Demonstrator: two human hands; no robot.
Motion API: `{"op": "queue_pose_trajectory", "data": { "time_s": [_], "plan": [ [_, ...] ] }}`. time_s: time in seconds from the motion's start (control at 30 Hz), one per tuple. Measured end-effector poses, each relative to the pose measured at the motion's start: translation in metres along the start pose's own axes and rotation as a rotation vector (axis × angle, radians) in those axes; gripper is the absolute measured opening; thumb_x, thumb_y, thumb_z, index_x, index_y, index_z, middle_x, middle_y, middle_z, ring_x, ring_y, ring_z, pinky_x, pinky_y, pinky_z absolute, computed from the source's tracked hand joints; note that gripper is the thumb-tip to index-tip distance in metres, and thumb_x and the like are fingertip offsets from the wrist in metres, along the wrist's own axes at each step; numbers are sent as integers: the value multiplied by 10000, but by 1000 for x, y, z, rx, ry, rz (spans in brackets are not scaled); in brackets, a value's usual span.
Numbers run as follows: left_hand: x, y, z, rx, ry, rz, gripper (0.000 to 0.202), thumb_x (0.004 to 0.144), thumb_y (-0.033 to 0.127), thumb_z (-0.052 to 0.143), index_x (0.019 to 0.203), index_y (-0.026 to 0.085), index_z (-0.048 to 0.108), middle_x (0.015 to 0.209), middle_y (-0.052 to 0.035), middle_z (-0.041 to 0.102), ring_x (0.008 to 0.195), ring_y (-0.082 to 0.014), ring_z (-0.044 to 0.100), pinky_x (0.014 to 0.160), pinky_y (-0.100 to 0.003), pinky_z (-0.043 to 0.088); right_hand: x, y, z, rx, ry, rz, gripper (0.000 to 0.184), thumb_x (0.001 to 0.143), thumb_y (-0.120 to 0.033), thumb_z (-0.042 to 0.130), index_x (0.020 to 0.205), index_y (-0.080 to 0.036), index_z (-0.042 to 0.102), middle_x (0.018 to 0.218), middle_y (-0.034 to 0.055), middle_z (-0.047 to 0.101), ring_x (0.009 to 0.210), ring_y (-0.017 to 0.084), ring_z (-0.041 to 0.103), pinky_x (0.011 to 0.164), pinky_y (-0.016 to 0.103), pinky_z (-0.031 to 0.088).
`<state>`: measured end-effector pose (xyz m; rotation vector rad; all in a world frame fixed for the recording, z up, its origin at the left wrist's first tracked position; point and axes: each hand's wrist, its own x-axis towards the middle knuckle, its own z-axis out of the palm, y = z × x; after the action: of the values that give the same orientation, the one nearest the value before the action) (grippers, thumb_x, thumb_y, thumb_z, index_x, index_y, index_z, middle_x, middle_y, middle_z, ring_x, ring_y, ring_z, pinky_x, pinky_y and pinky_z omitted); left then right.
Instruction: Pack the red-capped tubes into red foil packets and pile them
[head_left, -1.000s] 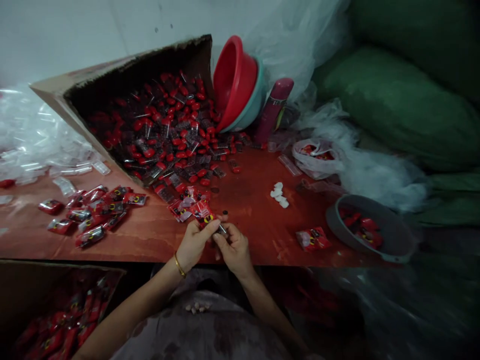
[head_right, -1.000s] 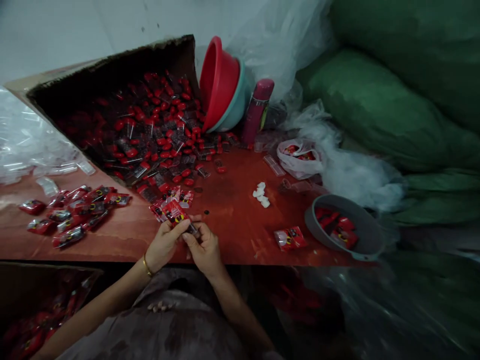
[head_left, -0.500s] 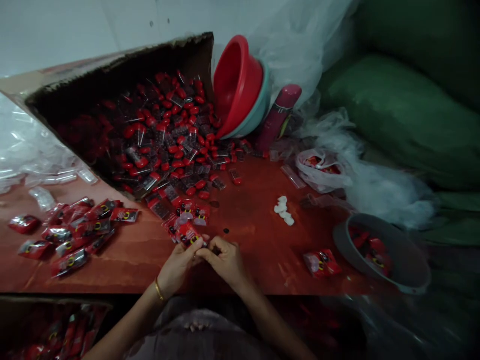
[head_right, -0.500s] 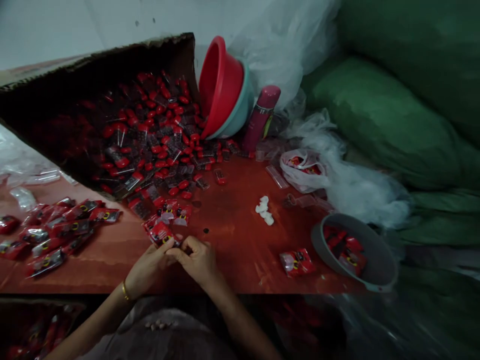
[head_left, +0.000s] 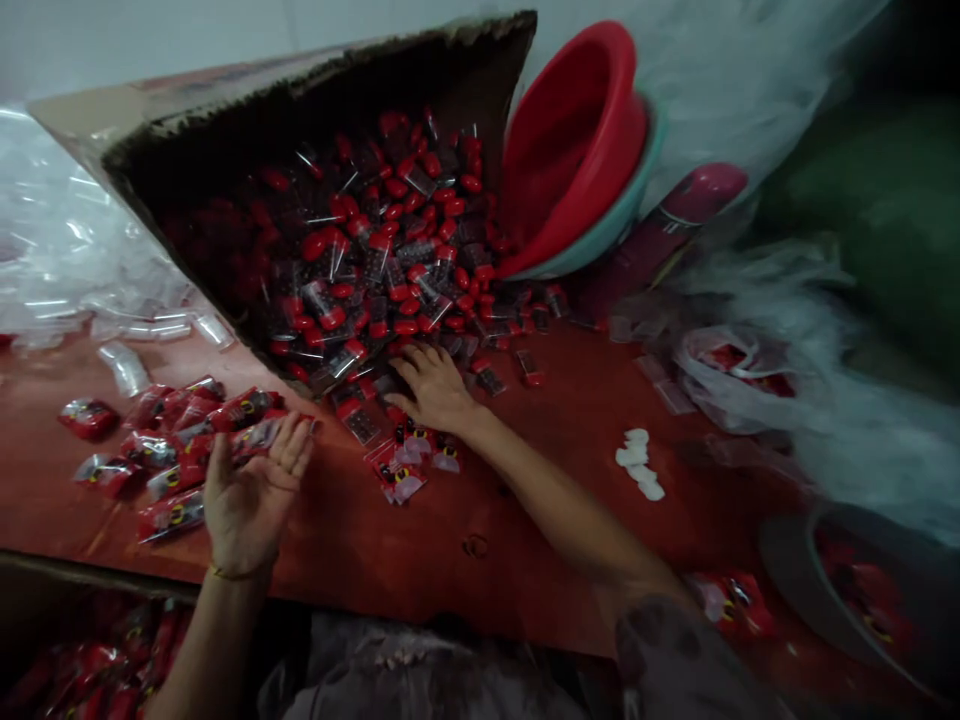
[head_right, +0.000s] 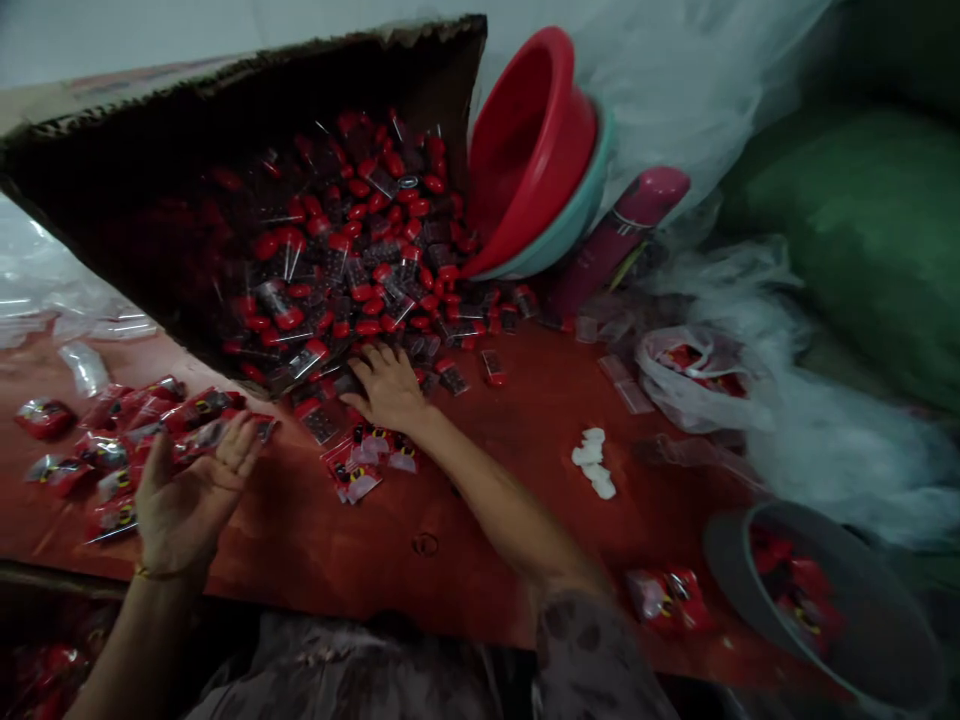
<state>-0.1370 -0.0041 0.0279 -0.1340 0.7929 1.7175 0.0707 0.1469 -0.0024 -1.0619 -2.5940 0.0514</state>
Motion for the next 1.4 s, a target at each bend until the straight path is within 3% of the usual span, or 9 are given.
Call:
{"op": "queue_pose_trajectory", "data": {
  "time_s": [0.23,0.4,0.53,0.6,0.7,0.9,1.03,1.2,1.4],
  "plan": [
    [20,-23,2,11,135,35,384,933,232,306,1264,148,483,952,-91,723,888,-158,679,809,-290,526,6,48,18,-108,-98,-14,366,933,-335,391,1214,-170,557,1296,121,542,1204,271,427,1060,563,116],
    [23,-21,2,199,252,-74,542,923,467,249,1186,95,542,815,-121,715,752,-191,689,687,-308,543,-25,72,10,-116,-103,-36,321,940,-327,394,1100,-192,637,1232,93,598,1166,237,485,1082,519,134],
    [13,-21,-5,370,231,-225,519,925,441,252,843,99,634,647,-107,679,627,-201,674,616,-331,533,-51,76,0,-137,-105,25,309,932,-320,419,1120,-195,631,1262,107,575,1194,258,474,1071,544,166],
    [5,-25,-6,512,135,-152,461,896,449,361,701,126,627,578,-75,655,585,-188,654,630,-318,522,-64,69,-4,-156,-60,64,305,924,-306,438,1136,-187,622,1273,115,566,1236,279,436,1071,563,154],
    [-7,-47,1,919,-122,197,301,765,450,600,726,163,681,668,-68,694,702,-210,654,752,-326,500,-85,48,-8,-154,29,107,293,915,-283,453,1121,-170,627,1248,118,584,1254,288,417,1077,565,149],
    [4,-122,22,1814,-720,761,306,774,242,602,1074,230,663,1342,-117,513,1295,-316,385,1089,-507,208,-128,4,-6,-44,190,206,247,899,-271,464,993,-177,672,1152,100,642,1196,268,478,1069,531,214],
    [19,-146,17,2156,-827,887,258,823,247,547,1046,237,675,1262,-118,584,1268,-316,424,1061,-560,250,-153,-8,-9,7,296,318,221,887,-275,476,958,-196,670,1128,85,656,1159,255,515,1040,506,284],
    [16,-143,6,2100,-806,945,207,830,246,539,934,246,718,1130,-86,669,1232,-318,467,1046,-554,276,-167,-23,-10,121,409,413,188,874,-251,494,901,-199,673,1015,74,696,1018,232,599,970,452,382],
    [9,-130,10,1746,-542,767,234,833,313,533,983,278,709,1136,-73,668,1186,-268,522,1033,-510,317,-151,-50,-9,507,443,594,238,864,-325,503,981,-187,658,941,84,700,887,206,626,803,341,486]
  ]
}}
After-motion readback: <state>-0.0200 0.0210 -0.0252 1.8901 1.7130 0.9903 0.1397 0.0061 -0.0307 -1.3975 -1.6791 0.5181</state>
